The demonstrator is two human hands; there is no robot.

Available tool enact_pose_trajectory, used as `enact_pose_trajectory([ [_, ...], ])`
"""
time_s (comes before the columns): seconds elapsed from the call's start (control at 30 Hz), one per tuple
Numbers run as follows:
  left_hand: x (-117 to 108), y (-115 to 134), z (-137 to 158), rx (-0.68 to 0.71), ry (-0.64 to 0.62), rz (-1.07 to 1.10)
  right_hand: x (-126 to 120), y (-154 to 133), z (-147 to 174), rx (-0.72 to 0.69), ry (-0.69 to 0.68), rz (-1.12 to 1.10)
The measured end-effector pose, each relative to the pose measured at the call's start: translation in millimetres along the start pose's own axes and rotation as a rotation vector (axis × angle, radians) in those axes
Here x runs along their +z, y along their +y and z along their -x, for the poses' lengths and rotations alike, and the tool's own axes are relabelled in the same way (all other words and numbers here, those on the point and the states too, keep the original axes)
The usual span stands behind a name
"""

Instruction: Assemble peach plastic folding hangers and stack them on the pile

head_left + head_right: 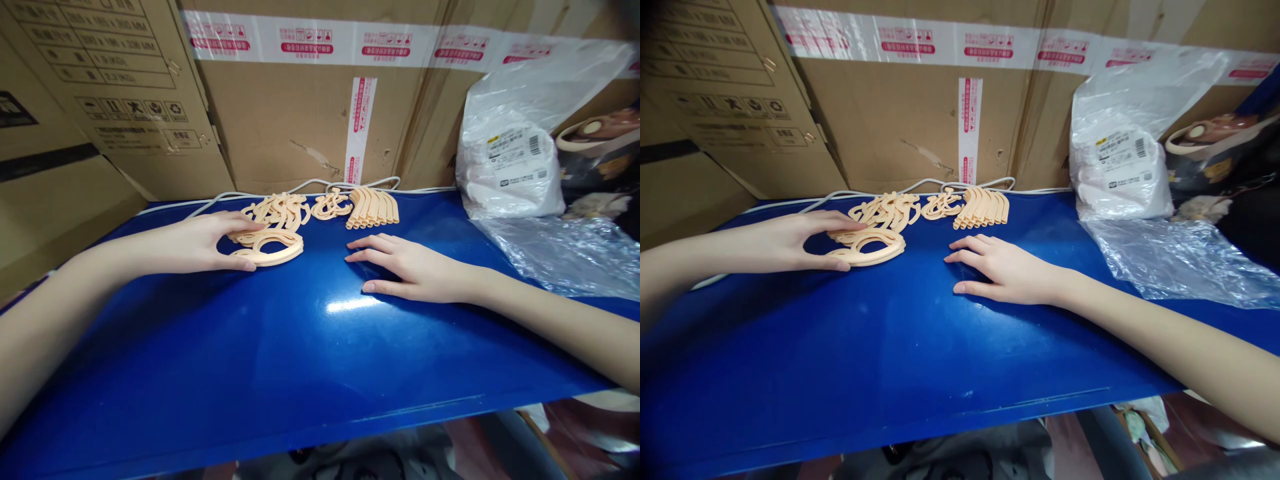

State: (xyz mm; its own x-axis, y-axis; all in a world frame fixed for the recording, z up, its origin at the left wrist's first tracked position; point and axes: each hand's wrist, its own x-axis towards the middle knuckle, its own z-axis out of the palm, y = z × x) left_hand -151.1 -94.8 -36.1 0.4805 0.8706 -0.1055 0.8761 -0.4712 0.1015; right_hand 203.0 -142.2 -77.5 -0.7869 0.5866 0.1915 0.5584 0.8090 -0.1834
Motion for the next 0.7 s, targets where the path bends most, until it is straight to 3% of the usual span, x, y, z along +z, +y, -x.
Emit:
enact_pose_trajectory([
  [0.43, 4, -7, -3, 0.019, 0.044, 0.016, -1, -1, 0, -0.001, -0.006, 0.022],
  [0.7, -4, 5, 4, -0.024, 0.01, 0.071, 0, -3, -1, 0.001, -0.006, 0.011],
])
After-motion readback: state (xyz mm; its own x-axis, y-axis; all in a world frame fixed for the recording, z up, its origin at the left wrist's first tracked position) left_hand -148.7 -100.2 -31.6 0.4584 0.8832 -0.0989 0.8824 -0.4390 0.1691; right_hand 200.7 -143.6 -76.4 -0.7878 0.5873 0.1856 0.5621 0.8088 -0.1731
